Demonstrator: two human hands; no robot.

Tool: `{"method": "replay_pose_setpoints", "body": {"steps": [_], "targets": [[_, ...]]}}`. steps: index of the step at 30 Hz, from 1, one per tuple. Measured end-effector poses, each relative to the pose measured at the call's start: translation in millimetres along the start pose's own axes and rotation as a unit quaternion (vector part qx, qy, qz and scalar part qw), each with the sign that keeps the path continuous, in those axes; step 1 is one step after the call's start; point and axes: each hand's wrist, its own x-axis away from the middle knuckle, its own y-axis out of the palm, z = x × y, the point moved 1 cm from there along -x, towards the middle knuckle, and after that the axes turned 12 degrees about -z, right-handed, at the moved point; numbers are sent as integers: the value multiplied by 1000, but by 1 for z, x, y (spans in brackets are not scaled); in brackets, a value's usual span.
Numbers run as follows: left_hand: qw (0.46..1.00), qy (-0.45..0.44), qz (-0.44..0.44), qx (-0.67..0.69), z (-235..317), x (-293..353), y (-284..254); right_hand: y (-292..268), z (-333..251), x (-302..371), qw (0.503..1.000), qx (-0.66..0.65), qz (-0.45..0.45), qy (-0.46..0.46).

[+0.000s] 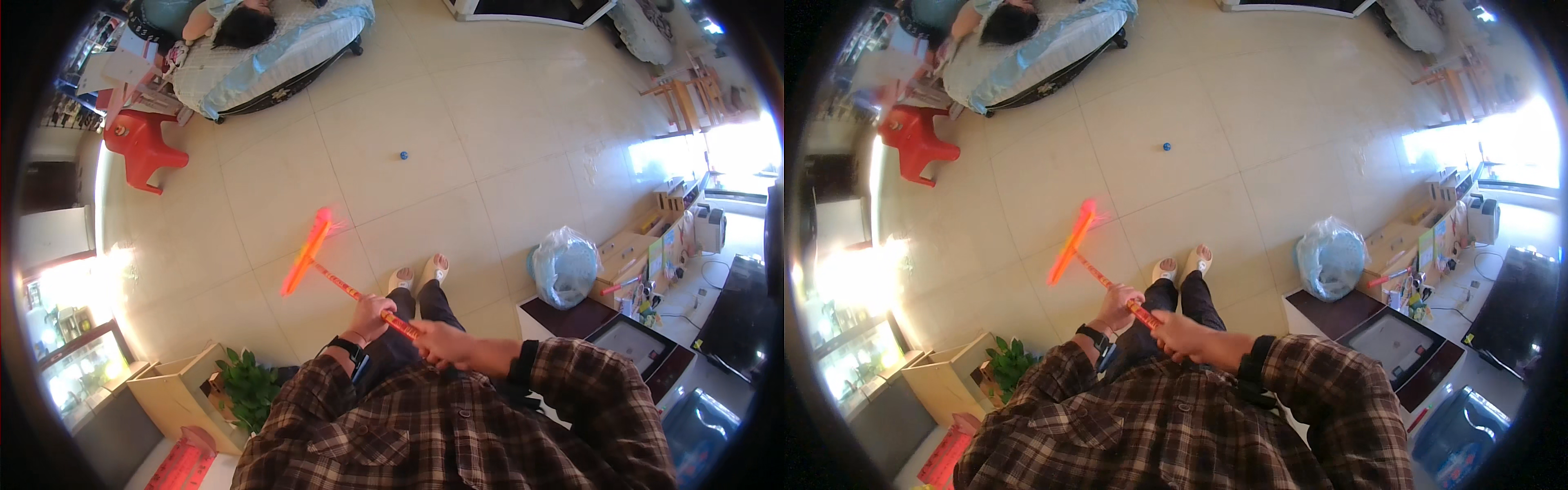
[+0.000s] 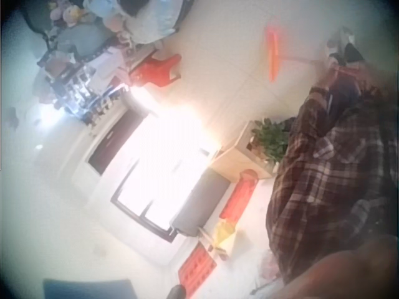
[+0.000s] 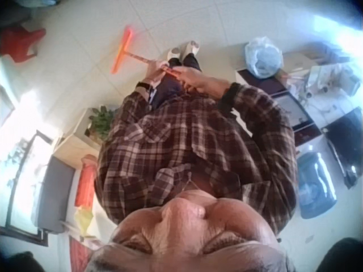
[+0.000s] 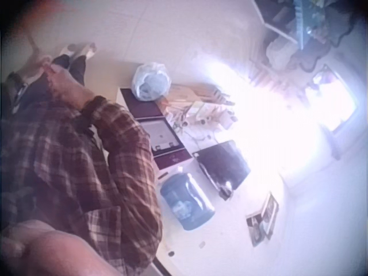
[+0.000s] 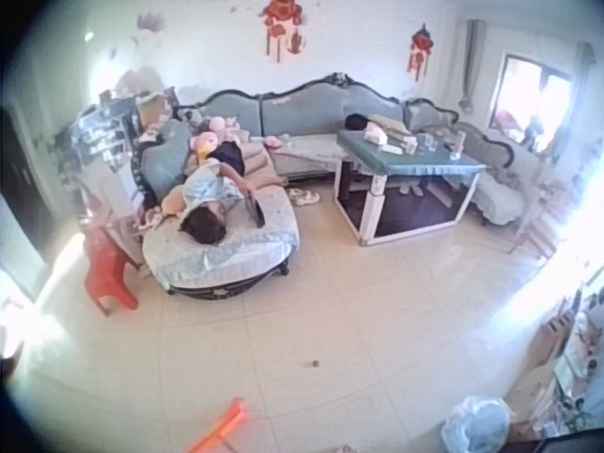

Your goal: The person sweeps the tiled floor in a hallway and living area using a broom, pushing debris along the tiles and picking up a small blue cap by hand.

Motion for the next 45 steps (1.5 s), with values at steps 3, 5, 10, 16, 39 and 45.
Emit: {"method": "replay_pose_setpoints", "body": {"steps": [3, 5, 10, 16, 39, 45], "targets": [[999, -23, -24, 0, 21, -32, 1, -27, 8, 23, 989, -144, -16, -37], [996, 58, -60, 14, 41, -58, 20, -40, 18, 57, 971, -235, 3, -42], [977, 177, -112, 33, 104, -152, 51, -41, 18, 140, 921, -351, 96, -142], [973, 178, -144, 34, 134, -185, 33, -50, 0, 165, 951, -267, 93, -124], [987, 154, -25, 29, 129, -222, 42, -84, -14, 174, 930, -304, 108, -178], [986, 142, 15, 90, 128, -200, 37, -78, -24, 165, 965, -227, 66, -113]]}}
